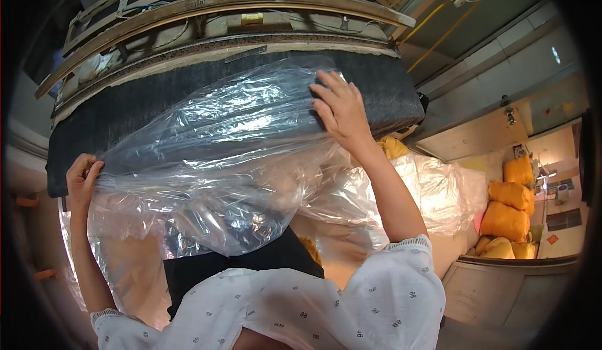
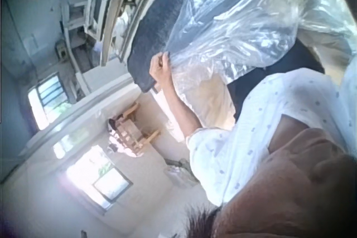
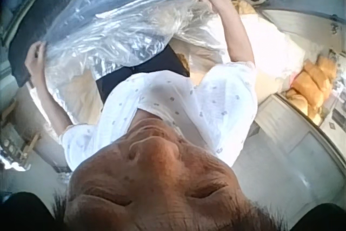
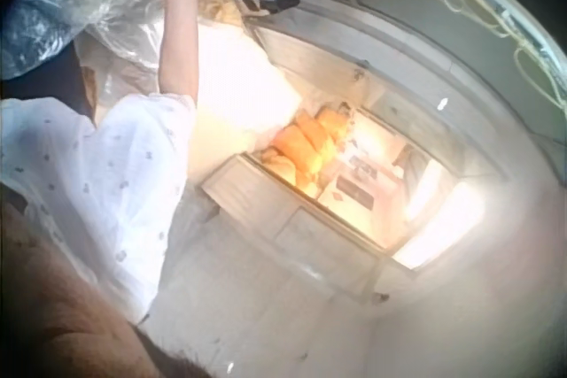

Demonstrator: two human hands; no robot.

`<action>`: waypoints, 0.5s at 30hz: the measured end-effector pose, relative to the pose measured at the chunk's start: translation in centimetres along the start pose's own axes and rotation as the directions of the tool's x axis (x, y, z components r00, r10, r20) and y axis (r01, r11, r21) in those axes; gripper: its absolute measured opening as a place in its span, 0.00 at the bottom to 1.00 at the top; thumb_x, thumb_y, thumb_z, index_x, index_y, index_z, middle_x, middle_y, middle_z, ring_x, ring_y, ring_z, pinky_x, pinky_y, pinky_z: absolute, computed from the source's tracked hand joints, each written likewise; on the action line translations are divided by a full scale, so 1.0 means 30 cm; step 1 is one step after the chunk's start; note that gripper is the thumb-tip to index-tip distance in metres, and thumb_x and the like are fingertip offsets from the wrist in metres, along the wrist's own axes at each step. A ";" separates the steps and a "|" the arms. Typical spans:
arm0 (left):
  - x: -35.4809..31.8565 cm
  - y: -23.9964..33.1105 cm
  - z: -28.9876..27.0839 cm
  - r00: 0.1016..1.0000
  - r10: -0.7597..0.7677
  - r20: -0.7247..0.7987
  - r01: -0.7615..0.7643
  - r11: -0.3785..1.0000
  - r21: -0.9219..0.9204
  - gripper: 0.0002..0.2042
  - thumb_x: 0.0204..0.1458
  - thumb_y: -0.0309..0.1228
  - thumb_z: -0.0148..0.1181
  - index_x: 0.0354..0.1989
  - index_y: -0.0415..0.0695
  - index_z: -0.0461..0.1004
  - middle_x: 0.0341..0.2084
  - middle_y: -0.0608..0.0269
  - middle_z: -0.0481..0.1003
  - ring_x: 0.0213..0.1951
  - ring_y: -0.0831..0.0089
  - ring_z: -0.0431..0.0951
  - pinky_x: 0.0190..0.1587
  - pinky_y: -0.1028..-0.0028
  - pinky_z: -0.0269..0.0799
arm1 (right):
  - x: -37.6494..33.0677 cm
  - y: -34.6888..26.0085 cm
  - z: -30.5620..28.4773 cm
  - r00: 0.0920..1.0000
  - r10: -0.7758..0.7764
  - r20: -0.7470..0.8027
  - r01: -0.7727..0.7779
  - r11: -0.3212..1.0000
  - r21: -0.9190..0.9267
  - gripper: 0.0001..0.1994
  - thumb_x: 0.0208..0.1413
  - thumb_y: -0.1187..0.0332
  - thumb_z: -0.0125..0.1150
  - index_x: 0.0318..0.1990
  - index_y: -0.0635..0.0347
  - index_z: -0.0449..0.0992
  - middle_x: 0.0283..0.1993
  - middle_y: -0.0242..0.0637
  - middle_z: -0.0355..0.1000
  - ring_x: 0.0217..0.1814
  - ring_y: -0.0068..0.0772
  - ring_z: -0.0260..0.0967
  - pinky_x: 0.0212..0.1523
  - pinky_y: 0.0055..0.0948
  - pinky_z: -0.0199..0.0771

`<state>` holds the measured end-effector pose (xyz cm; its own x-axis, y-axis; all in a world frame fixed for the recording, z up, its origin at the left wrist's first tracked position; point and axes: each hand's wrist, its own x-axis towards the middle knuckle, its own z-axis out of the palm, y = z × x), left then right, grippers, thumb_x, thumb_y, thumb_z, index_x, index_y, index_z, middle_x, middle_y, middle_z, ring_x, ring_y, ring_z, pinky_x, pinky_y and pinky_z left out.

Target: Manually wrapping a large foam or plastic product in protective plastic sheeting on a manufacturing frame.

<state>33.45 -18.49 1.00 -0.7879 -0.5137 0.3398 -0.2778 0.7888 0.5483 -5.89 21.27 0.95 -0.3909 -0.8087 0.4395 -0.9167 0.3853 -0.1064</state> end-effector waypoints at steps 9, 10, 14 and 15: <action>0.012 -0.071 0.062 0.990 -0.042 -0.135 0.037 0.999 -0.035 0.08 0.51 0.22 0.57 0.25 0.40 0.63 0.19 0.71 0.58 0.22 0.84 0.54 0.24 0.83 0.49 | 0.042 0.067 -0.042 0.861 0.497 -0.110 -0.496 0.867 0.041 0.18 0.41 0.55 0.67 0.34 0.58 0.72 0.34 0.36 0.65 0.39 0.39 0.62 0.40 0.37 0.59; 0.011 -0.081 0.066 0.990 -0.050 -0.134 0.044 0.998 -0.046 0.08 0.51 0.22 0.57 0.25 0.40 0.63 0.19 0.71 0.58 0.22 0.84 0.54 0.24 0.83 0.49 | 0.040 0.074 -0.038 0.859 0.511 -0.042 -0.511 0.860 0.024 0.17 0.41 0.55 0.67 0.31 0.58 0.74 0.33 0.35 0.66 0.38 0.38 0.63 0.39 0.37 0.59; 0.020 -0.087 0.075 0.991 -0.051 -0.125 0.050 0.999 -0.010 0.08 0.52 0.22 0.56 0.25 0.40 0.63 0.19 0.71 0.57 0.22 0.84 0.54 0.23 0.82 0.49 | 0.078 0.133 -0.012 0.839 0.544 0.023 -0.528 0.804 0.272 0.12 0.41 0.59 0.68 0.30 0.55 0.79 0.27 0.35 0.68 0.31 0.33 0.67 0.34 0.31 0.65; 0.018 -0.085 0.077 0.989 -0.054 -0.137 0.054 0.999 -0.007 0.08 0.51 0.22 0.56 0.25 0.40 0.63 0.19 0.71 0.57 0.21 0.84 0.54 0.23 0.82 0.49 | 0.091 0.143 -0.008 0.844 0.533 0.051 -0.525 0.805 0.274 0.11 0.42 0.63 0.67 0.31 0.58 0.79 0.28 0.32 0.70 0.30 0.25 0.68 0.33 0.24 0.66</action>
<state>32.46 -20.02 -1.97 -0.6886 -0.5973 0.4112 -0.3159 0.7575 0.5713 -10.87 20.83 1.92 -0.8233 -0.5000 0.2687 -0.5556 0.6132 -0.5614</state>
